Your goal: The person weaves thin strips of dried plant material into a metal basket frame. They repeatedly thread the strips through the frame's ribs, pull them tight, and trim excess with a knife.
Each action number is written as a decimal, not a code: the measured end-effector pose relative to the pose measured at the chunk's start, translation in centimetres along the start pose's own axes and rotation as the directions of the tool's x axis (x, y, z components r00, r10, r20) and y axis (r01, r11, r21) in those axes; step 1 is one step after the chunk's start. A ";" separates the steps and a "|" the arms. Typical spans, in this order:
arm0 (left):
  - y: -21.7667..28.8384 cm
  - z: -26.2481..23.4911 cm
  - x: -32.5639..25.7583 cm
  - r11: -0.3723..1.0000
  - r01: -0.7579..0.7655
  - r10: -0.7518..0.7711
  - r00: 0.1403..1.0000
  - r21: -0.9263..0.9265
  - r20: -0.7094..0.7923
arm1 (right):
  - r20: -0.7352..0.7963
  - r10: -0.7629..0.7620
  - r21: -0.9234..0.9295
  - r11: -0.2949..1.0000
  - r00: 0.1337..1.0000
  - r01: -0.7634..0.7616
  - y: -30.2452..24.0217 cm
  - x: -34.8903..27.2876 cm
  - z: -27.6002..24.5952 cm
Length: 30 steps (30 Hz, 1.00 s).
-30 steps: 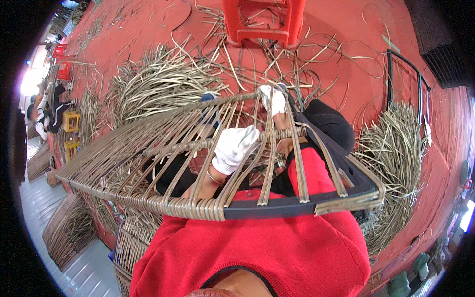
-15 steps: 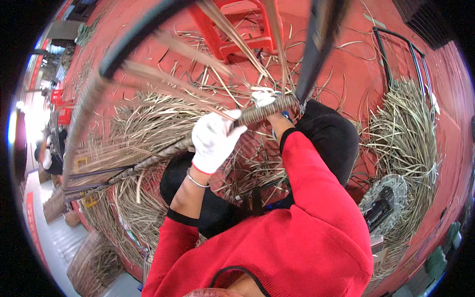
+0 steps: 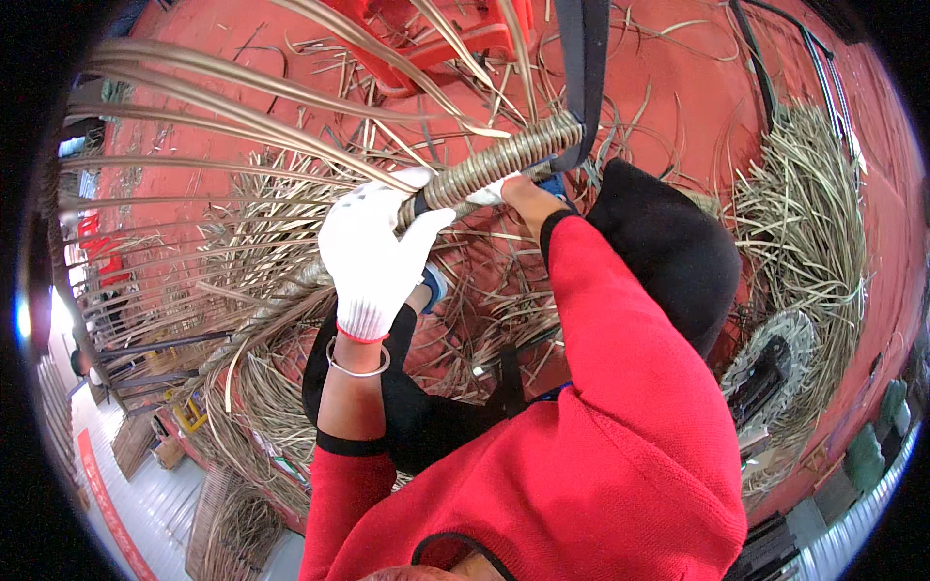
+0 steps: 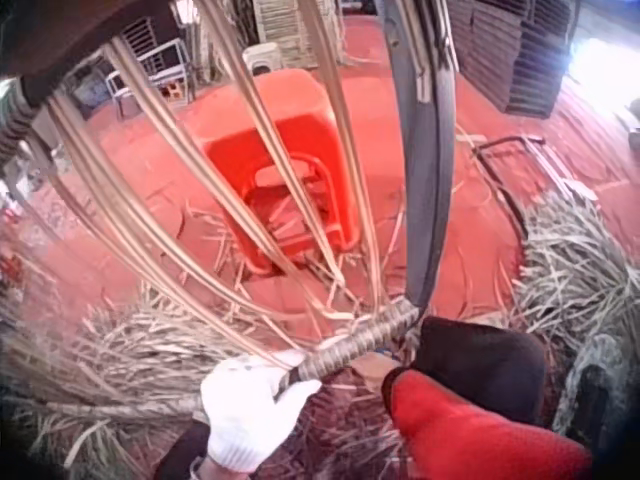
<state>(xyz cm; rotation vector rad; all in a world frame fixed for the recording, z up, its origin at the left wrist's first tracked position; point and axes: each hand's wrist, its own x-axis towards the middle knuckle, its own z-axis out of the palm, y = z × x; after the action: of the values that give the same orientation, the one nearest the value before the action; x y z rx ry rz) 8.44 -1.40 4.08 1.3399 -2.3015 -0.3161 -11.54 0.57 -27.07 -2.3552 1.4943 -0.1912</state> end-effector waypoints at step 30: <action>-0.2 1.4 -0.7 0.998 -0.060 0.060 0.994 0.002 -0.092 | 0.111 0.244 -0.064 0.969 0.963 -0.238 -6.4 0.2 6.7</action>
<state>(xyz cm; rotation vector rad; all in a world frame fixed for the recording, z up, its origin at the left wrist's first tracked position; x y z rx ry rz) 8.23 -0.96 2.59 1.2550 -2.2597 -0.2305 -4.02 4.32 -30.99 -2.1543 1.7270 0.0471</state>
